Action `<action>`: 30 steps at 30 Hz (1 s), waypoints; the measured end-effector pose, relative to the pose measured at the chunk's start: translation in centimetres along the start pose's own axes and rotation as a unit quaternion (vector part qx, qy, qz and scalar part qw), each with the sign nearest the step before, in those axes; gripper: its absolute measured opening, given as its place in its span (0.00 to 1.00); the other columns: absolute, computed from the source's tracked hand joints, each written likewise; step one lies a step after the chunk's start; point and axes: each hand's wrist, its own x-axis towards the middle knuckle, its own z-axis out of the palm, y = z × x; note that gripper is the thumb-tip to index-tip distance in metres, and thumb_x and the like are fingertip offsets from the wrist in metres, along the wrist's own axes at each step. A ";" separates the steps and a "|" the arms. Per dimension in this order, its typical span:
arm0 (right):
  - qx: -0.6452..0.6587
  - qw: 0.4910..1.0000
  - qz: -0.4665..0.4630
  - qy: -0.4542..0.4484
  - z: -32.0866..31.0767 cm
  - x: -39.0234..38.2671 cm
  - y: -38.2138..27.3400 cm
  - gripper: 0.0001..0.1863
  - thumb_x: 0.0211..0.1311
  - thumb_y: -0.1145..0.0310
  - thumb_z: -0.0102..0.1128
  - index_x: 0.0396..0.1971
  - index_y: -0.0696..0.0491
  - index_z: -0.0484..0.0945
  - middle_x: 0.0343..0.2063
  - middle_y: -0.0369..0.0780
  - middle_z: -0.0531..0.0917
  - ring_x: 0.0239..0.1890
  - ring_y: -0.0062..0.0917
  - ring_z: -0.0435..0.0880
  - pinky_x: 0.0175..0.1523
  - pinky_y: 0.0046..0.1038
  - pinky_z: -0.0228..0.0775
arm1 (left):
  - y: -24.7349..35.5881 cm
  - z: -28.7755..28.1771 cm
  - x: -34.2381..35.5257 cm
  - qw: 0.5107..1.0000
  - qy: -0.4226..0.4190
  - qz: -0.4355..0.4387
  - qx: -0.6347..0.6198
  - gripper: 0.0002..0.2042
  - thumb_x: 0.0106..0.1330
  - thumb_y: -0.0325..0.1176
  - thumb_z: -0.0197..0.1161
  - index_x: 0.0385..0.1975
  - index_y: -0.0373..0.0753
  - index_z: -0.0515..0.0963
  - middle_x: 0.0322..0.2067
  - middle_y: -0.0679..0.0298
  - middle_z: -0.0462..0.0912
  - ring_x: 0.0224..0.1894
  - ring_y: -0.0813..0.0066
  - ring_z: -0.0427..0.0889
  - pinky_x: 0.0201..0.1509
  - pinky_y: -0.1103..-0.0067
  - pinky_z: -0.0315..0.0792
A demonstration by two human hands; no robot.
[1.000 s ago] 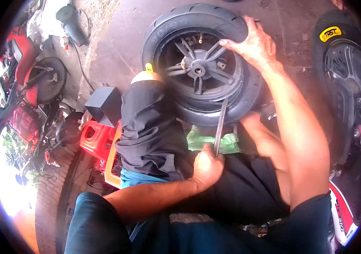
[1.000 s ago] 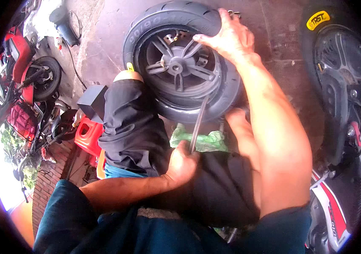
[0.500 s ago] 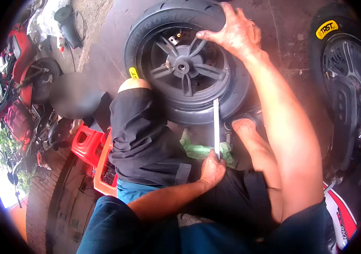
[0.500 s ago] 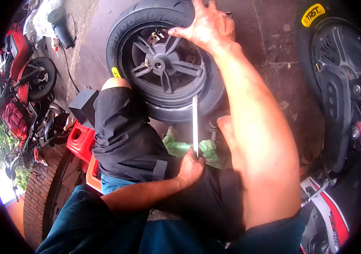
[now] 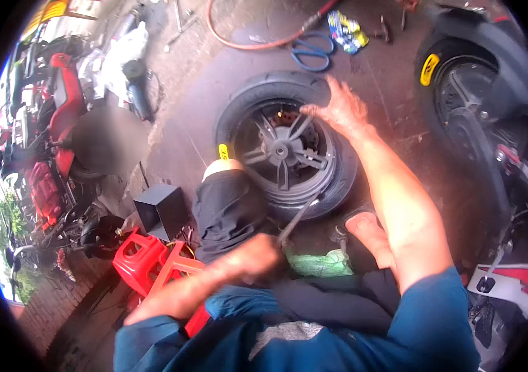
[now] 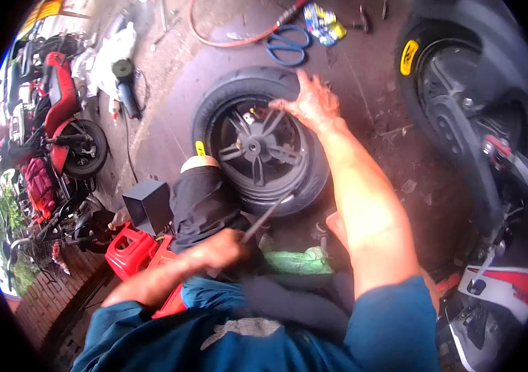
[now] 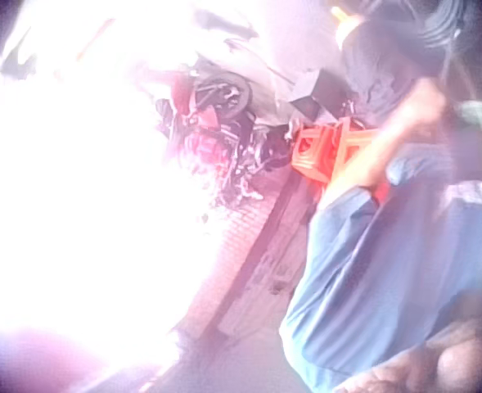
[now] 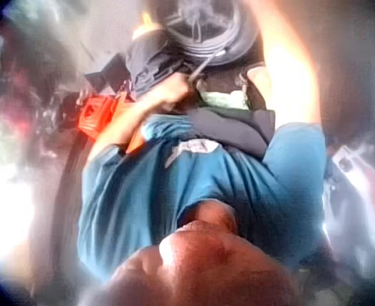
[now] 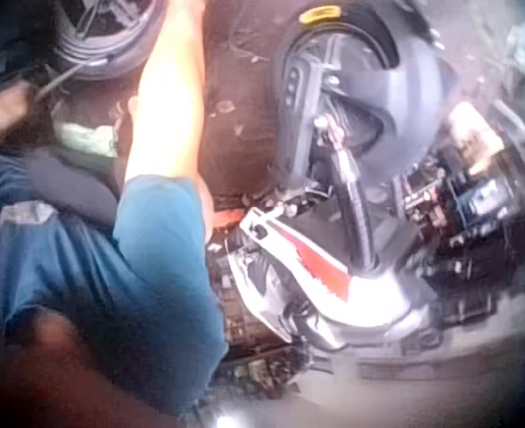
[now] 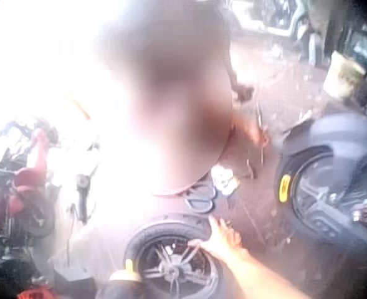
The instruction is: The person fits a tire onto a wheel rim, pries the tire over the rim using tire levers, and installs a valve stem into the wheel by hand.
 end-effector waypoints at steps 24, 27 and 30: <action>0.313 0.855 0.389 0.142 10.5 -15.0 1.8 0.61 0.49 0.25 0.46 0.61 0.70 0.52 0.61 0.58 0.62 0.63 0.46 0.63 0.67 0.39 0.53 | 2.8 5.2 -4.4 0.952 0.291 0.022 0.090 0.11 0.52 0.31 0.58 0.34 0.38 0.82 0.34 0.56 0.84 0.40 0.61 0.84 0.42 0.70 0.76; 0.341 0.828 0.396 0.202 12.2 -15.5 1.8 0.59 0.50 0.25 0.44 0.60 0.70 0.54 0.59 0.59 0.64 0.62 0.46 0.65 0.66 0.39 0.54 | 1.9 7.8 -4.0 0.941 0.334 0.037 0.052 0.11 0.52 0.31 0.58 0.33 0.38 0.82 0.33 0.55 0.84 0.39 0.61 0.84 0.42 0.69 0.76; 0.330 0.824 0.410 0.212 12.1 -16.4 0.8 0.53 0.56 0.28 0.39 0.59 0.69 0.58 0.57 0.59 0.66 0.60 0.47 0.67 0.65 0.40 0.56 | 1.0 13.3 -0.4 0.881 0.472 0.039 0.016 0.08 0.53 0.31 0.57 0.28 0.33 0.77 0.23 0.55 0.83 0.28 0.59 0.84 0.30 0.69 0.77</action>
